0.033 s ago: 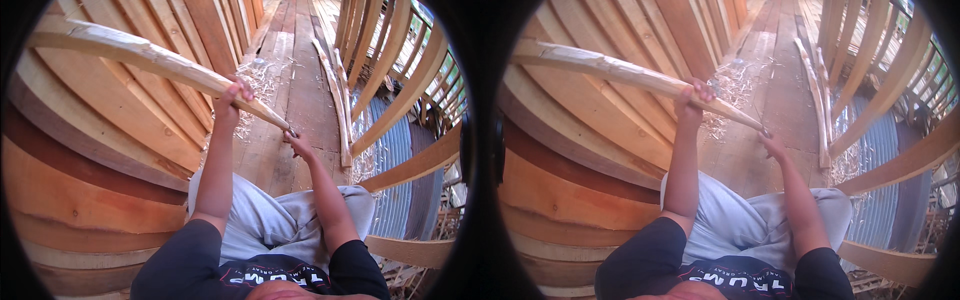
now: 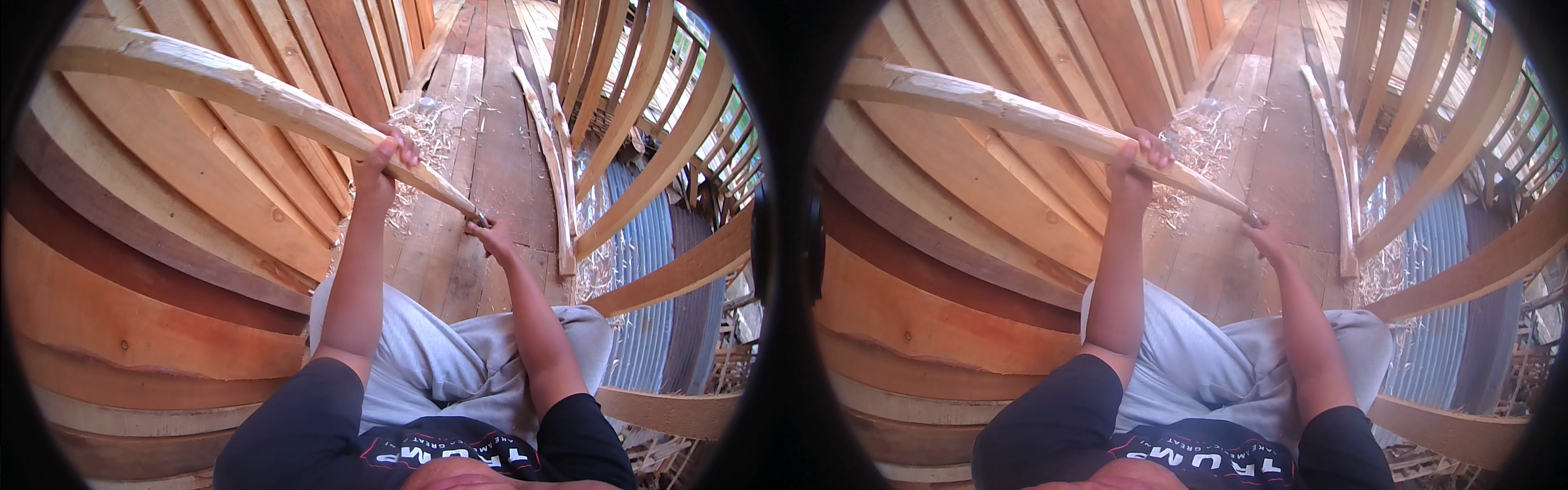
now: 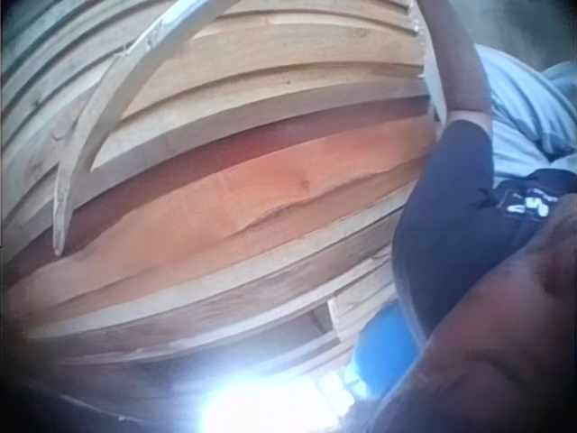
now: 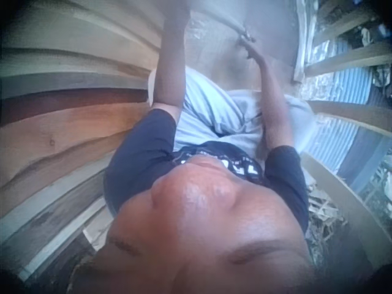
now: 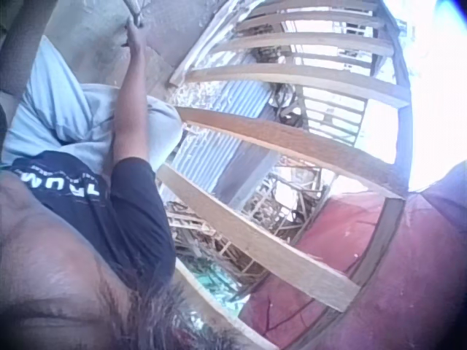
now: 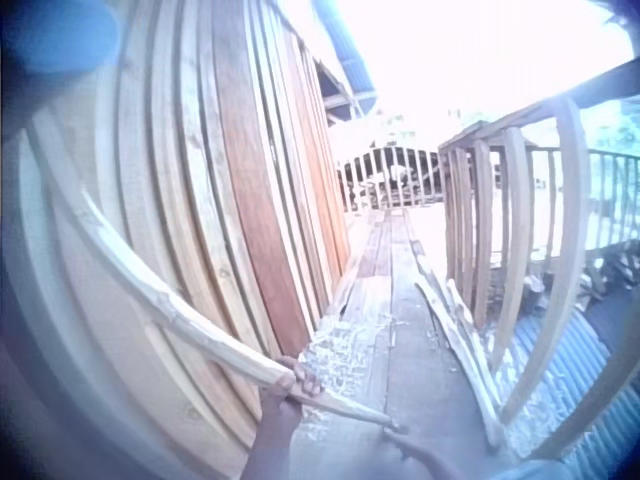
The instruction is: The person sits on a wooden floor and uses a small knife to carve a long, curved piece of wood. They repeatedly shave thin layers from the surface, rotating the wood to work on different sides and occasionally clearing wood shavings from the floor.
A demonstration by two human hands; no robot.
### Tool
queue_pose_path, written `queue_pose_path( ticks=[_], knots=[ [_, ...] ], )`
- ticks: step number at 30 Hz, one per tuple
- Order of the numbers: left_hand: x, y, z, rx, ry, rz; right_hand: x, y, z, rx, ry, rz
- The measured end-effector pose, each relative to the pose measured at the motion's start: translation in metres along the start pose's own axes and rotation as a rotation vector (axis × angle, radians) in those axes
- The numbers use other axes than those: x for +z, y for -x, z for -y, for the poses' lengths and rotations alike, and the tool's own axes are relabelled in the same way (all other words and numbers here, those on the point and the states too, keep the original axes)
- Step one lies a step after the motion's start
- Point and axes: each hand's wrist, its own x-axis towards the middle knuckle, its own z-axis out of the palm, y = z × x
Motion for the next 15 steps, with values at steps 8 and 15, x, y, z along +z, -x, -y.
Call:
queue_pose_path(
  ticks=[8,15],
  knots=[
    [-0.001,0.002,-0.009,-0.016,-0.12,0.041,0.003,-0.024,-0.029,-0.179,-0.224,-0.242],
    [-0.002,0.001,-0.006,0.009,-0.111,0.021,-0.001,-0.038,-0.051,-0.142,-0.135,-0.387]
  ],
)
